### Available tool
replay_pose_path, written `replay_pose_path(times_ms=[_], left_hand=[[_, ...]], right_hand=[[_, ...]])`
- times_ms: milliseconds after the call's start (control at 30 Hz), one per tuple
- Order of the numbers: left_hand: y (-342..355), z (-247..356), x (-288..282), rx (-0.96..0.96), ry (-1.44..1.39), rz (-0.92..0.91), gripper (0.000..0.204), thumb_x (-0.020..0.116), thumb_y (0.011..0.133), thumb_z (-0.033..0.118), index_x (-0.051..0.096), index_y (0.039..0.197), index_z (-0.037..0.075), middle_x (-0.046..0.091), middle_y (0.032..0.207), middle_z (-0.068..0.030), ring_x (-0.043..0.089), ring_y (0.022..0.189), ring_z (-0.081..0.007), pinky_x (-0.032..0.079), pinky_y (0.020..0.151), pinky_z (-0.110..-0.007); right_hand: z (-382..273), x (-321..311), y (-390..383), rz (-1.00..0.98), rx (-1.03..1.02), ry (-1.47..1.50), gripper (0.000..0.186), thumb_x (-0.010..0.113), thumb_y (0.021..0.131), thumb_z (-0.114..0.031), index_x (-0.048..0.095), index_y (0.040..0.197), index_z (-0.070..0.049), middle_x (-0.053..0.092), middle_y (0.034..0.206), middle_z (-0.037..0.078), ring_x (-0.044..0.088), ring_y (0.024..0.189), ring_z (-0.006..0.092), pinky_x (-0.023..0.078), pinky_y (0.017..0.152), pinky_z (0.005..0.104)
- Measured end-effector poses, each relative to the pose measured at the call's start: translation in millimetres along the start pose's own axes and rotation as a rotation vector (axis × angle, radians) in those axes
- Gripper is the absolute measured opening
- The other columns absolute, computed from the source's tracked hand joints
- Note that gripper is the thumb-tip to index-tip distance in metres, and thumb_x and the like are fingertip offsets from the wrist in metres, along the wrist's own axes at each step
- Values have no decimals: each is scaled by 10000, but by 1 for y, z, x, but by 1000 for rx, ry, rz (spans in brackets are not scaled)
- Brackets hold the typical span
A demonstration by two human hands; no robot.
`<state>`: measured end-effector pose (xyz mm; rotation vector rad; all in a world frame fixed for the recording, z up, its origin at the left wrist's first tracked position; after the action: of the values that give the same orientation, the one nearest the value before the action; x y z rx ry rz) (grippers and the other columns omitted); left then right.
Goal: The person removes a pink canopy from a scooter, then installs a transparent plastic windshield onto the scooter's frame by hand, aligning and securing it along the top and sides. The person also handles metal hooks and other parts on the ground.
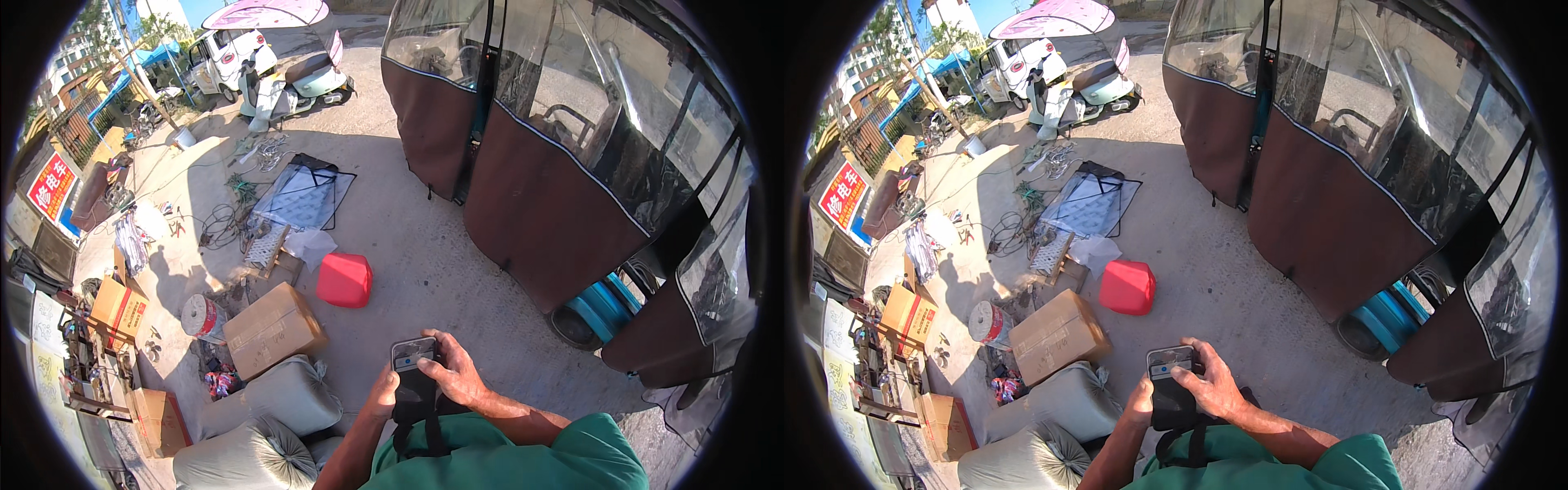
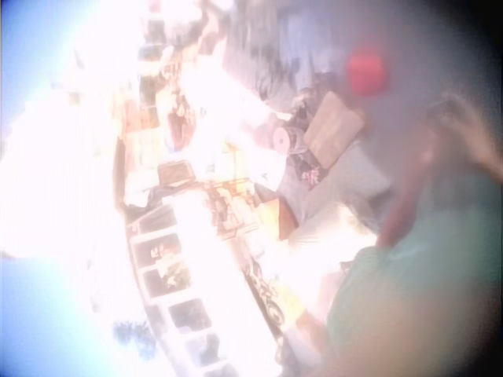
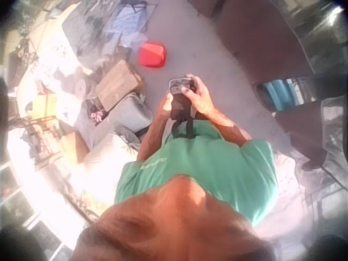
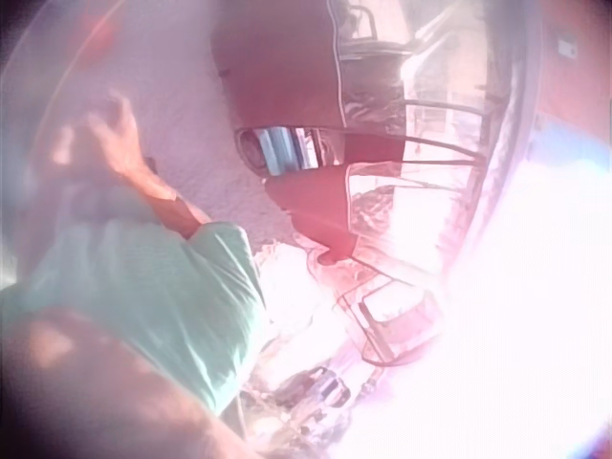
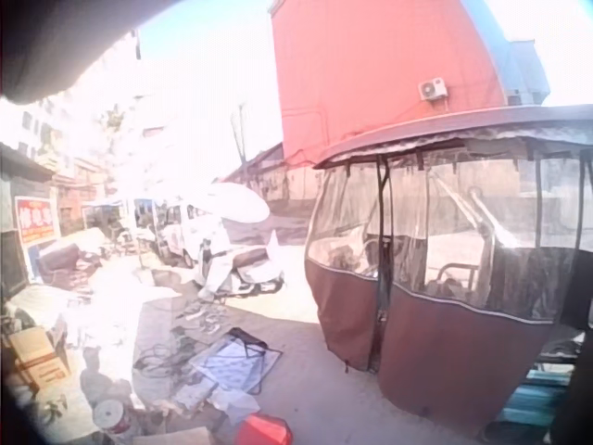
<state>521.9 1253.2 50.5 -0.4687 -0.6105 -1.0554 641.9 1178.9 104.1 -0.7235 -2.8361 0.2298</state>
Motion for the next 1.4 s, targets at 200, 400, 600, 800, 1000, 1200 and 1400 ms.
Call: replay_pose_path(times_ms=[200,400,600,800,1000,1200,1400], left_hand=[[61,2,-42,-112,-255,-16,902,485,1021,722,464,1519,-31,630,1411,-180,657,1247,-293,540,1068,-438],[170,53,-60,-10,-75,100,1122,435,903,896,490,1499,-53,632,1404,-193,670,1228,-327,567,1027,-476],[271,70,-78,36,-116,185,1114,431,911,885,418,1557,-22,589,1453,-175,645,1273,-333,544,1075,-492],[344,91,-81,112,-153,321,1056,520,915,835,357,1610,56,526,1526,-173,628,1295,-382,558,1053,-530],[416,109,-107,63,-174,234,1067,560,894,830,366,1603,55,501,1560,-194,605,1334,-389,549,1078,-540],[515,140,-130,-72,-86,121,1050,616,882,802,412,1581,46,563,1509,-187,616,1320,-389,559,1063,-543],[612,181,-133,-149,20,-5,1087,617,856,835,432,1566,33,578,1470,-233,635,1293,-376,565,1053,-540]], right_hand=[[-4,-18,71,-48,85,82,634,636,1021,-251,402,1533,39,576,1456,174,595,1206,205,517,909,336],[14,-48,176,-140,80,235,624,597,1047,-289,401,1535,48,589,1424,155,586,1191,199,495,962,369],[3,-93,263,-224,373,282,470,515,1099,-327,507,1433,4,635,1342,132,650,1177,226,520,1016,401],[5,-114,325,-439,607,364,473,462,1124,-379,588,1350,17,689,1234,100,683,1142,208,526,1033,354],[7,-114,404,-526,544,544,559,531,1104,-291,420,1539,42,584,1442,117,604,1301,210,476,1131,390],[-3,-134,495,-538,513,611,714,619,1044,-285,307,1611,17,503,1531,174,541,1398,268,442,1178,443],[-53,-143,560,-608,469,995,908,727,929,-344,263,1644,-32,511,1524,205,547,1402,320,432,1191,458]])
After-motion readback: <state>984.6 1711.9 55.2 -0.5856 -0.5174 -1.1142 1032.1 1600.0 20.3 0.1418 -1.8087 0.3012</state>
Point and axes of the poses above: each hand's wrist, its own y-axis towards the middle knuckle, its own x-axis out of the palm, z = x × y, the point moved 7 cm from there along y, towards the middle knuckle
